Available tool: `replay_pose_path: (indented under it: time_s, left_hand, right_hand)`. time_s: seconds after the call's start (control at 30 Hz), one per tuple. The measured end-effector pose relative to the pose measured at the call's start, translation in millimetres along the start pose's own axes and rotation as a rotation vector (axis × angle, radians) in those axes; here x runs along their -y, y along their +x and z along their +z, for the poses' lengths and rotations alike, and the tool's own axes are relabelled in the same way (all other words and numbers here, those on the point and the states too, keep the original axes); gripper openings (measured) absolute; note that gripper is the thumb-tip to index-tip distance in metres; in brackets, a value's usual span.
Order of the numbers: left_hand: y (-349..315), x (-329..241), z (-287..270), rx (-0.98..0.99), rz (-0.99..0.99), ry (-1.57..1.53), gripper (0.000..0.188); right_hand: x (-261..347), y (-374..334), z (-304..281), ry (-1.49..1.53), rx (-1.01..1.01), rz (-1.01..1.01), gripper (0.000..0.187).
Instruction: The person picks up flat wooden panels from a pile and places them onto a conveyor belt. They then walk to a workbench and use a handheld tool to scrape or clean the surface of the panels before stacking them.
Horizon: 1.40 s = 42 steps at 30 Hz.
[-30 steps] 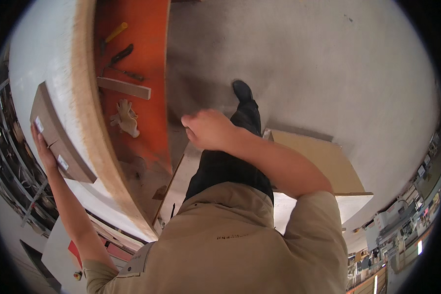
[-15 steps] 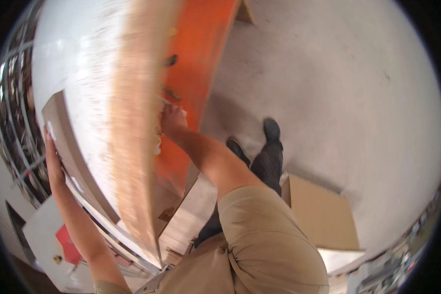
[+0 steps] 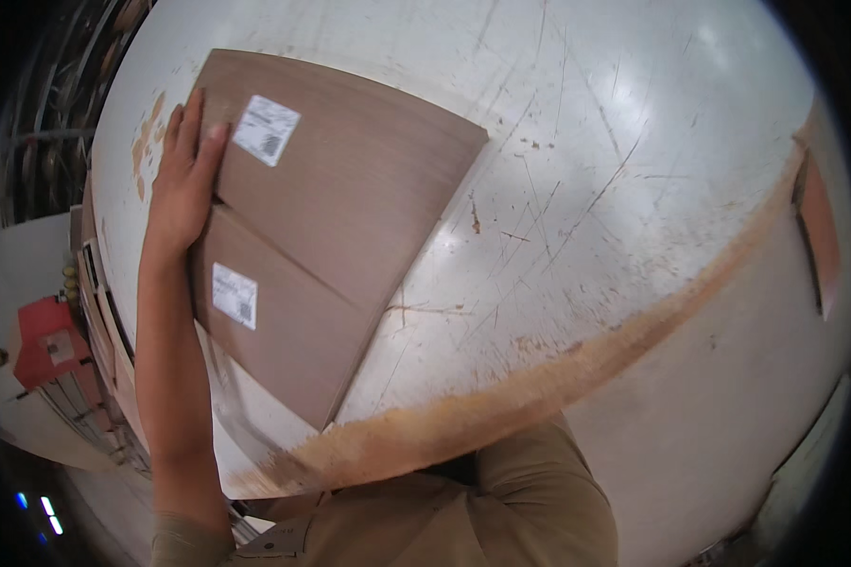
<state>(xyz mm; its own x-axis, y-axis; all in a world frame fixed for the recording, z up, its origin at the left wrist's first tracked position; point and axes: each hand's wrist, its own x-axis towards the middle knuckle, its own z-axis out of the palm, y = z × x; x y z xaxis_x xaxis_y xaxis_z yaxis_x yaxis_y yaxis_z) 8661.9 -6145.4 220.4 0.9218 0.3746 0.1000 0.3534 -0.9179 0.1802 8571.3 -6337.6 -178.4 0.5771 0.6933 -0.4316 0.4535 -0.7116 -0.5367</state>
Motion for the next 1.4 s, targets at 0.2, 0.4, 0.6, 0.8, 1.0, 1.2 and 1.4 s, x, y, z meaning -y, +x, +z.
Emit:
replay_pose_path:
  time_s: [0.2, 0.4, 0.6, 0.8, 1.0, 1.2, 1.4]
  left_hand:
    - [-9.4, 3.3, -1.4, -0.002, -0.046, 0.072, 0.083]
    - [-54.8, -35.7, 13.8, -0.024, 0.108, 0.080, 0.078]
    - [-106.0, -83.1, 19.3, -0.085, 0.297, 0.123, 0.073]
    - [-113.3, -116.6, -11.3, 0.154, 0.251, 0.068, 0.082]
    - [-118.8, -110.6, -9.7, 0.097, 0.260, -0.033, 0.078]
    - [-123.2, -107.1, -12.8, 0.093, 0.266, -0.118, 0.077]
    - [-129.1, -101.7, -24.4, 0.124, 0.272, -0.143, 0.073]
  right_hand:
    - [-65.4, -152.1, -65.8, 0.403, 0.138, 0.111, 0.055]
    - [-32.4, -470.5, -103.0, 0.990, -0.208, 0.464, 0.056]
    - [11.5, -554.4, -165.7, 1.176, -0.747, 0.435, 0.037]
    - [90.6, -505.9, -274.2, 0.601, -0.334, 0.146, 0.037]
    - [131.0, -453.4, -306.8, 0.587, -0.299, 0.115, 0.056]
    - [138.3, -437.6, -296.9, 0.608, -0.228, 0.197, 0.052]
    - [150.5, -444.6, -290.0, 0.488, -0.116, 0.398, 0.049]
